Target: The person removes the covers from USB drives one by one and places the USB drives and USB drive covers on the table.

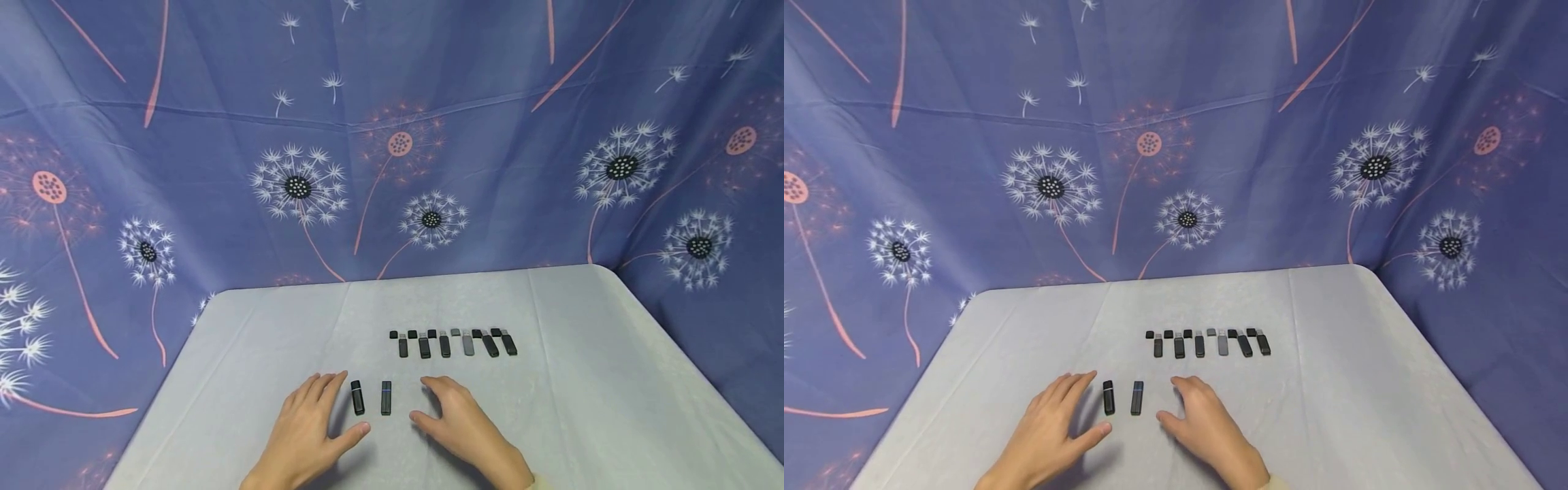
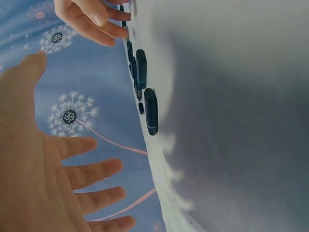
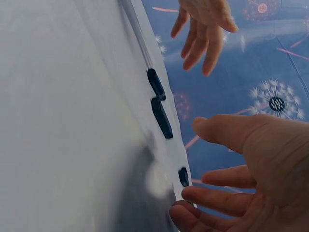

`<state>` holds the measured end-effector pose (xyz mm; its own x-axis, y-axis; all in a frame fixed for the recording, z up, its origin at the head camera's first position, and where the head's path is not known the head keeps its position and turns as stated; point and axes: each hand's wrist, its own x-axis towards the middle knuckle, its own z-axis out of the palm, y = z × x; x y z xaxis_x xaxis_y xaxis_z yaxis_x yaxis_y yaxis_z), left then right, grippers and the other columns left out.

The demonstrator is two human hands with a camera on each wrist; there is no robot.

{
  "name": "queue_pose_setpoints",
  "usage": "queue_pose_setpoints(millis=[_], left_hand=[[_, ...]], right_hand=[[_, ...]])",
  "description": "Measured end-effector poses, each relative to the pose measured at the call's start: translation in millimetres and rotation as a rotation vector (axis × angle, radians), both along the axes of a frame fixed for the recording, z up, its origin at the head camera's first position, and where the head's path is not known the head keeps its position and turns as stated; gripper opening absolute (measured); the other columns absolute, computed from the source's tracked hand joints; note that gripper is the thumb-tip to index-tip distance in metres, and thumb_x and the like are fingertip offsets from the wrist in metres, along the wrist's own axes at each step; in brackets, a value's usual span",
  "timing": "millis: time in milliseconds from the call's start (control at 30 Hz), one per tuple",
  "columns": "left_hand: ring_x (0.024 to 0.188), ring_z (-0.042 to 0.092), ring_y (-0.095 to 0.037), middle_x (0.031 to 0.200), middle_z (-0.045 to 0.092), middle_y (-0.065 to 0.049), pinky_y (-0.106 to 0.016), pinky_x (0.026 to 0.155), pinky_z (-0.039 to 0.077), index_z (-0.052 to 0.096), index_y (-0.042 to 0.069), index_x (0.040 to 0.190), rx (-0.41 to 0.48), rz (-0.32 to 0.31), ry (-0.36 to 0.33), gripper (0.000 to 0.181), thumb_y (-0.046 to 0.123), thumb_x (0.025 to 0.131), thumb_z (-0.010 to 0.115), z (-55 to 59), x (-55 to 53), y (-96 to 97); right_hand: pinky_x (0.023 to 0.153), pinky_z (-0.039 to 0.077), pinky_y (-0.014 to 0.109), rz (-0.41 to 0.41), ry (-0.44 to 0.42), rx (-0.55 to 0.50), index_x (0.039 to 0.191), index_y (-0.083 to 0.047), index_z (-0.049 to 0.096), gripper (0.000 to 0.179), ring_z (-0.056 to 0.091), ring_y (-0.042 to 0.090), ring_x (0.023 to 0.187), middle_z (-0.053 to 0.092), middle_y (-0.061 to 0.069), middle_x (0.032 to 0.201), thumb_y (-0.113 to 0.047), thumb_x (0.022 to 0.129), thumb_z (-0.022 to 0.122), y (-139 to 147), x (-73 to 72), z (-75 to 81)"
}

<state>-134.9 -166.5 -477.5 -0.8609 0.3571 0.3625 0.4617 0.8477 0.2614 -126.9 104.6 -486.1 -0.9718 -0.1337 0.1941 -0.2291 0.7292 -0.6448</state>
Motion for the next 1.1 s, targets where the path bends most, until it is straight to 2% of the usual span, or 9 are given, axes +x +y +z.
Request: queue_pose_setpoints(millis=[200, 367, 500, 700, 800, 967, 1100], left_hand=[[0.128, 0.059, -0.037, 0.133, 0.065, -0.006, -0.059, 0.101, 0.048, 0.058, 0.014, 0.144, -0.02, 0.005, 0.022, 0.082, 0.07, 0.085, 0.069, 6.6, 1.5, -8.2], [0.129, 0.058, -0.037, 0.134, 0.064, -0.006, -0.06, 0.101, 0.048, 0.058, 0.015, 0.146, -0.035, 0.026, -0.004, 0.082, 0.069, 0.085, 0.071, 13.4, 0.9, -13.5], [0.131, 0.057, -0.037, 0.135, 0.064, -0.007, -0.06, 0.102, 0.048, 0.057, 0.016, 0.147, -0.038, 0.025, -0.034, 0.082, 0.07, 0.086, 0.069, 15.3, -2.1, -10.8], [0.134, 0.055, -0.035, 0.138, 0.063, -0.005, -0.061, 0.105, 0.046, 0.057, 0.018, 0.147, -0.018, 0.011, -0.113, 0.077, 0.069, 0.09, 0.064, 11.1, -10.1, -0.2], [0.135, 0.055, -0.034, 0.139, 0.063, -0.005, -0.062, 0.105, 0.045, 0.057, 0.019, 0.147, -0.013, 0.004, -0.142, 0.074, 0.068, 0.093, 0.062, 7.8, -14.1, 4.3], [0.132, 0.057, -0.03, 0.135, 0.065, -0.004, -0.061, 0.102, 0.047, 0.058, 0.017, 0.146, 0.01, -0.024, -0.14, 0.072, 0.067, 0.095, 0.06, 2.8, -21.0, 10.8], [0.129, 0.059, -0.026, 0.133, 0.066, -0.003, -0.058, 0.099, 0.05, 0.059, 0.015, 0.144, 0.043, -0.062, -0.133, 0.071, 0.067, 0.096, 0.058, -0.5, -25.8, 16.7]], right_hand=[[0.094, 0.056, 0.052, 0.074, -0.047, 0.012, 0.12, 0.007, 0.069, 0.054, 0.069, 0.032, 0.107, 0.071, 0.018, 0.112, -0.027, 0.081, 0.085, -17.3, -12.3, 0.1], [0.083, 0.057, 0.05, 0.048, -0.078, 0.038, 0.109, 0.011, 0.071, 0.049, 0.066, 0.027, 0.089, 0.067, 0.016, 0.097, -0.026, 0.081, 0.084, -33.3, -26.0, -0.1], [0.073, 0.056, 0.045, -0.001, -0.108, 0.043, 0.096, 0.01, 0.072, 0.038, 0.063, 0.024, 0.079, 0.065, 0.013, 0.087, -0.024, 0.082, 0.083, -43.3, -34.2, 1.7], [0.054, 0.051, 0.038, -0.088, -0.195, 0.066, 0.086, 0.003, 0.069, 0.034, 0.061, 0.019, 0.063, 0.07, 0.012, 0.079, -0.027, 0.084, 0.084, -53.7, -40.9, 5.3], [0.046, 0.045, 0.034, -0.12, -0.22, 0.086, 0.081, 0.0, 0.067, 0.035, 0.056, 0.017, 0.055, 0.066, 0.008, 0.071, -0.03, 0.083, 0.085, -56.7, -42.3, 5.9], [0.043, 0.038, 0.032, -0.153, -0.234, 0.09, 0.068, -0.008, 0.058, 0.038, 0.049, 0.015, 0.051, 0.056, 0.001, 0.061, -0.03, 0.081, 0.086, -61.7, -42.2, 4.9], [0.042, 0.035, 0.03, -0.148, -0.26, 0.067, 0.065, -0.01, 0.055, 0.038, 0.045, 0.015, 0.049, 0.052, 0.0, 0.059, -0.025, 0.083, 0.084, -65.3, -41.2, 3.8]])
